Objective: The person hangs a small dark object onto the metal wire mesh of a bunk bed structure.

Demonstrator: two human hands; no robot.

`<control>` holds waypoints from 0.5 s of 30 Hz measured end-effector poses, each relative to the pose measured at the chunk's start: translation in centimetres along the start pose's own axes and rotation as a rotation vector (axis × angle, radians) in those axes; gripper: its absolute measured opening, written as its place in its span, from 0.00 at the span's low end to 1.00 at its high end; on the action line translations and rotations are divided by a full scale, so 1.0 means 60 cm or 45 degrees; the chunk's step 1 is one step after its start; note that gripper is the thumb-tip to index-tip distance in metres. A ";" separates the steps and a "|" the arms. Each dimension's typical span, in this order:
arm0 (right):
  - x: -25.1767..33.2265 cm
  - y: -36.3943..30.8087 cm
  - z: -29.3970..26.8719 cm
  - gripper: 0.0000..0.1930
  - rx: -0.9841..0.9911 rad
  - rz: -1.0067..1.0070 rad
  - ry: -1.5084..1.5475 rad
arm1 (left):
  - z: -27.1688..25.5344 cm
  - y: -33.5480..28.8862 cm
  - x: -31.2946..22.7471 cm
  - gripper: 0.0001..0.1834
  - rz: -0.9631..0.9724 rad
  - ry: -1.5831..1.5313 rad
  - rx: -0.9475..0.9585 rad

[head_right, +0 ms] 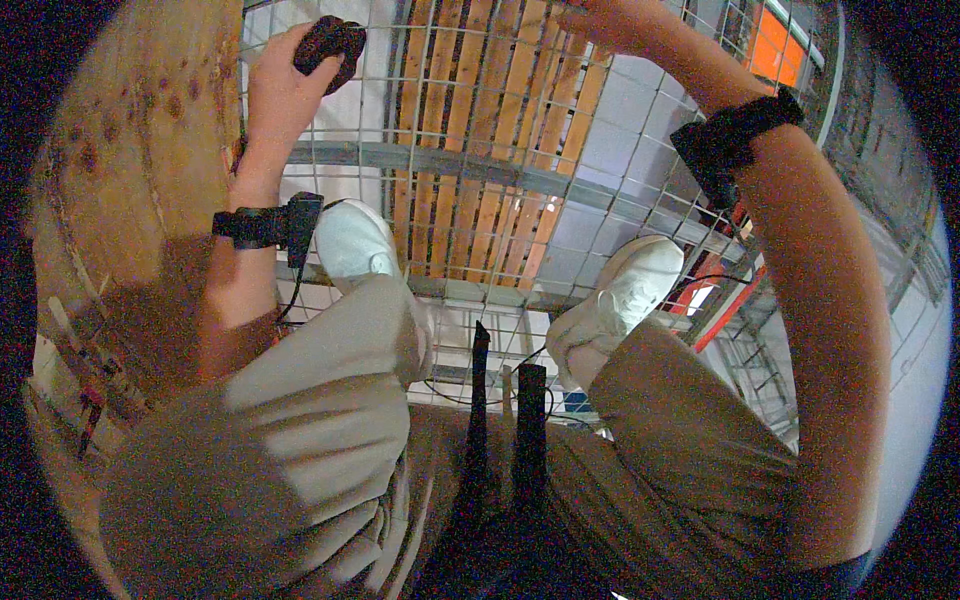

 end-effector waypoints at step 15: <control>0.002 0.000 -0.019 0.18 -0.086 0.057 0.048 | 0.025 0.012 -0.051 0.23 0.515 0.162 0.561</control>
Point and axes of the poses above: each hand's wrist, its own y-axis towards the middle knuckle, its own z-axis out of the palm, x = y × z, the point moved 10 cm from there along y, towards the middle knuckle, and after that the axes turned 13 degrees about -z, right-handed, at the moved point
